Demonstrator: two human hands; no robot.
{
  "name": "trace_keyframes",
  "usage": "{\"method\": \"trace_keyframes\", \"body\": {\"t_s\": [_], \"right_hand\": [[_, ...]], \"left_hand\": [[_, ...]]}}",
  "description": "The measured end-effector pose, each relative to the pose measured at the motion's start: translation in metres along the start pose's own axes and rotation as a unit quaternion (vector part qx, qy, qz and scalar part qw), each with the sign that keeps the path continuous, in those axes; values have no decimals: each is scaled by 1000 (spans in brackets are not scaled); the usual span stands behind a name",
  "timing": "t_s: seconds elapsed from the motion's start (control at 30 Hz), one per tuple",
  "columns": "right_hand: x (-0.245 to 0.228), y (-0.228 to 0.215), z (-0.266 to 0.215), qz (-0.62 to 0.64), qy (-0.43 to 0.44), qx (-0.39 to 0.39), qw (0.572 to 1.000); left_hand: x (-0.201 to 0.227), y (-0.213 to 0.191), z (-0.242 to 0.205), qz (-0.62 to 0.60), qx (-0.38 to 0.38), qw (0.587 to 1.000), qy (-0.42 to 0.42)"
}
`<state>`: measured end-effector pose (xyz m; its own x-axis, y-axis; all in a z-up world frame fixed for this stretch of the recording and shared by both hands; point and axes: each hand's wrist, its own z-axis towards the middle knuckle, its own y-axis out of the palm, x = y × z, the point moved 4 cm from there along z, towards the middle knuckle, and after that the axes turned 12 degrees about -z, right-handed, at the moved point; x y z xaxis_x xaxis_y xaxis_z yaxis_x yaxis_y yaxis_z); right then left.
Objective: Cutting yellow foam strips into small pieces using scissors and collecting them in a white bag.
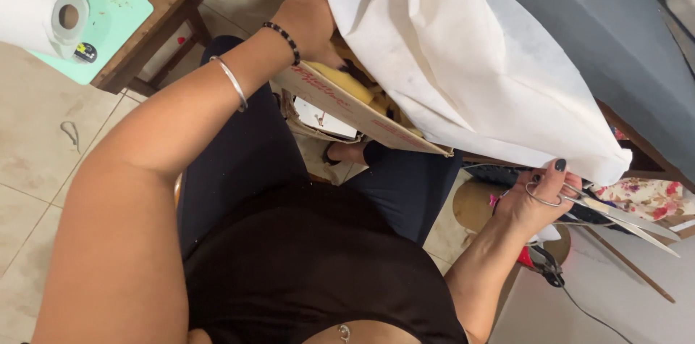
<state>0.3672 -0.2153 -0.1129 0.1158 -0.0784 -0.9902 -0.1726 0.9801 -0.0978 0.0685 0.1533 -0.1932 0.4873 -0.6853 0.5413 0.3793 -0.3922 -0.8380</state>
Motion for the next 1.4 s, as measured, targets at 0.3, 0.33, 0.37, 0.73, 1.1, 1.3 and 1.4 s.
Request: {"method": "trace_keyframes", "body": {"t_s": [0.3,0.33,0.37,0.73,1.1,1.3,1.4], "right_hand": [[-16,12,-17,31,-32,-65,997],[-17,12,-17,30,-39,-71,996],[-19,13,-17,28,-46,-77,996],[-14,15,-24,31,-37,-87,995],[29,2,0,72,-94,-95,988],[2,4,-11,33,-76,-63,995],[-1,7,-14,69,-19,-18,997]], "left_hand": [[26,-22,-10,133,95,980,116],[36,-36,-15,44,140,979,141],[45,-50,-21,-45,183,968,166],[6,-4,-30,72,-235,966,-86],[9,9,-21,132,-161,975,77],[14,17,-26,188,-94,952,221],[13,16,-46,86,-5,970,228]]}}
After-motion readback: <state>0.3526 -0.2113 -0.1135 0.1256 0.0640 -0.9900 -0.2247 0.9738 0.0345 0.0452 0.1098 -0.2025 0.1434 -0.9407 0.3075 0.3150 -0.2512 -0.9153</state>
